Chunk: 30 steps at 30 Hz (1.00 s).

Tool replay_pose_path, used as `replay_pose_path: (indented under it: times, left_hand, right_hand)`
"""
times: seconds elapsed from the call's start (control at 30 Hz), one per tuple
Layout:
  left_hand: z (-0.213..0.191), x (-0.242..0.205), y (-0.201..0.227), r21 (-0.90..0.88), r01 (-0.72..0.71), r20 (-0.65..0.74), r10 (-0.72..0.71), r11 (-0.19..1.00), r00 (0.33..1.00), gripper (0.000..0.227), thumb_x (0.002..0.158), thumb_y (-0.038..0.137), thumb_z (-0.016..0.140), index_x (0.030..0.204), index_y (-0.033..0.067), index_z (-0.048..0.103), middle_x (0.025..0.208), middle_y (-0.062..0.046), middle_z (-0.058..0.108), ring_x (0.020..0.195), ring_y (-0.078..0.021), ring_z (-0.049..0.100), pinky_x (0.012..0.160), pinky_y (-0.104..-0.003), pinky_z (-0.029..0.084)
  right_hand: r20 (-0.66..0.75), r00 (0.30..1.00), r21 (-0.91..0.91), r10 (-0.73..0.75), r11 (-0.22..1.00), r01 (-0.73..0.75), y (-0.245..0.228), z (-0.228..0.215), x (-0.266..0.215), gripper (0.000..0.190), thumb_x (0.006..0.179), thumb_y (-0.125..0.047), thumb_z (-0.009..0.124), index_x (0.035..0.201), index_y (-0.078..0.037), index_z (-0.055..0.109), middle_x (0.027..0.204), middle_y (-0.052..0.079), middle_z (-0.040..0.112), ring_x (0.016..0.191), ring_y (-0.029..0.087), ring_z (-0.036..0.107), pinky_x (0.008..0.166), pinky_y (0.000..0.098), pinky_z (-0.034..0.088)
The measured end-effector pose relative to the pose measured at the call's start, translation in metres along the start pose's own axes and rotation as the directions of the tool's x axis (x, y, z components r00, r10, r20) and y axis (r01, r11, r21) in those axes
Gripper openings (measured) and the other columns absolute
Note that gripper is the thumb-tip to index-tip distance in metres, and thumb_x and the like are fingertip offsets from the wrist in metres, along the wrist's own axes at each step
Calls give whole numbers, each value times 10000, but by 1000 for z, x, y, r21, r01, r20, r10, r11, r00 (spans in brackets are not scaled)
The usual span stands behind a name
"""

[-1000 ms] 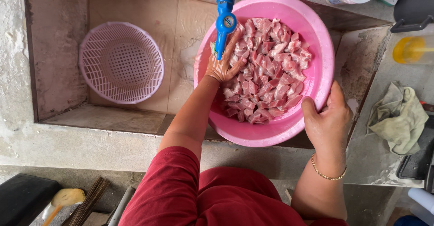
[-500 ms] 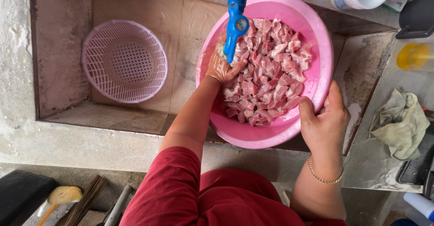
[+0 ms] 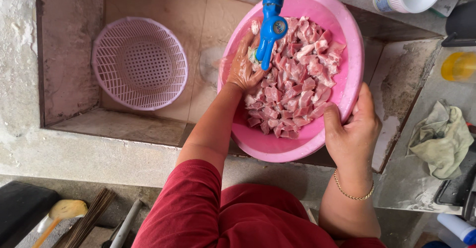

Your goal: The person washes pieces of meat in a pink bowl under a blue faucet, adds seasoning from various containers, and then mixes the meat and seasoning by hand.

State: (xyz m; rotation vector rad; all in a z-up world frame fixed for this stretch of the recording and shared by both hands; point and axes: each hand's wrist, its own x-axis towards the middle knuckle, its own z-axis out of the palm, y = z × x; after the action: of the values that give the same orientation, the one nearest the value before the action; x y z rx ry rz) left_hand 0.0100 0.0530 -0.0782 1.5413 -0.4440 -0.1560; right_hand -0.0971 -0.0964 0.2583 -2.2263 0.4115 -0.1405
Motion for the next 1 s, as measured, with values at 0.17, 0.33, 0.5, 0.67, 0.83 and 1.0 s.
replay_pose_path:
  times: [0.17, 0.33, 0.5, 0.67, 0.83, 1.0]
  left_hand:
    - [-5, 0, -1, 427, -38, 80, 4, 903, 997, 724, 957, 553, 570, 1558, 158, 490, 1708, -115, 317, 1577, -428, 235, 1338, -462, 145]
    - [-6, 2, 5, 409, -9, 62, -18, 913, 998, 731, 939, 563, 577, 1537, 148, 504, 1685, -110, 338, 1551, -437, 254, 1318, -472, 179]
    - [-6, 2, 9, 444, -25, 56, 0, 896, 998, 672, 944, 527, 589, 1522, 187, 545, 1700, -110, 366, 1563, -417, 296, 1340, -468, 239]
    - [-2, -5, 10, 320, 64, -58, -47, 945, 997, 809, 882, 549, 691, 1529, 105, 495, 1619, -228, 381, 1513, -430, 358, 1285, -471, 295]
    - [4, -3, 10, 224, 85, -112, -61, 971, 992, 962, 841, 477, 790, 1560, 20, 343, 1581, -259, 401, 1494, -411, 400, 1257, -455, 322]
    - [7, -1, 8, -62, 66, -107, -72, 996, 992, 1023, 848, 367, 820, 1593, -21, 237, 1580, -253, 432, 1509, -400, 418, 1273, -449, 325]
  right_hand:
    - [8, 1000, -6, -9, 1000, 9, -2, 2, 1, 416, 1008, 42, 652, 1409, 39, 544, 1171, 121, 753, 1046, 100, 685, 911, 256, 550]
    - [5, 1000, -28, -13, 1000, 13, -3, 2, 1, 426, 995, 41, 658, 1406, 40, 546, 1162, 127, 751, 1030, 104, 686, 897, 257, 548]
    - [2, 1000, -6, 1, 1000, -1, -1, 1, 2, 409, 1014, 24, 659, 1407, 33, 549, 1168, 117, 755, 1037, 97, 686, 902, 253, 548]
    - [-6, 1000, -44, -5, 999, 5, 2, -3, -1, 370, 1012, 16, 660, 1367, 34, 556, 1098, 119, 751, 998, 108, 690, 883, 263, 550]
    - [-21, 999, -72, -26, 997, 25, 3, -7, 1, 391, 1003, 13, 663, 1382, 17, 566, 1124, 126, 745, 987, 137, 706, 866, 286, 556]
    - [-36, 998, -99, -42, 994, 38, 4, -9, 1, 431, 980, 10, 675, 1397, 18, 564, 1121, 132, 736, 990, 154, 709, 871, 300, 555]
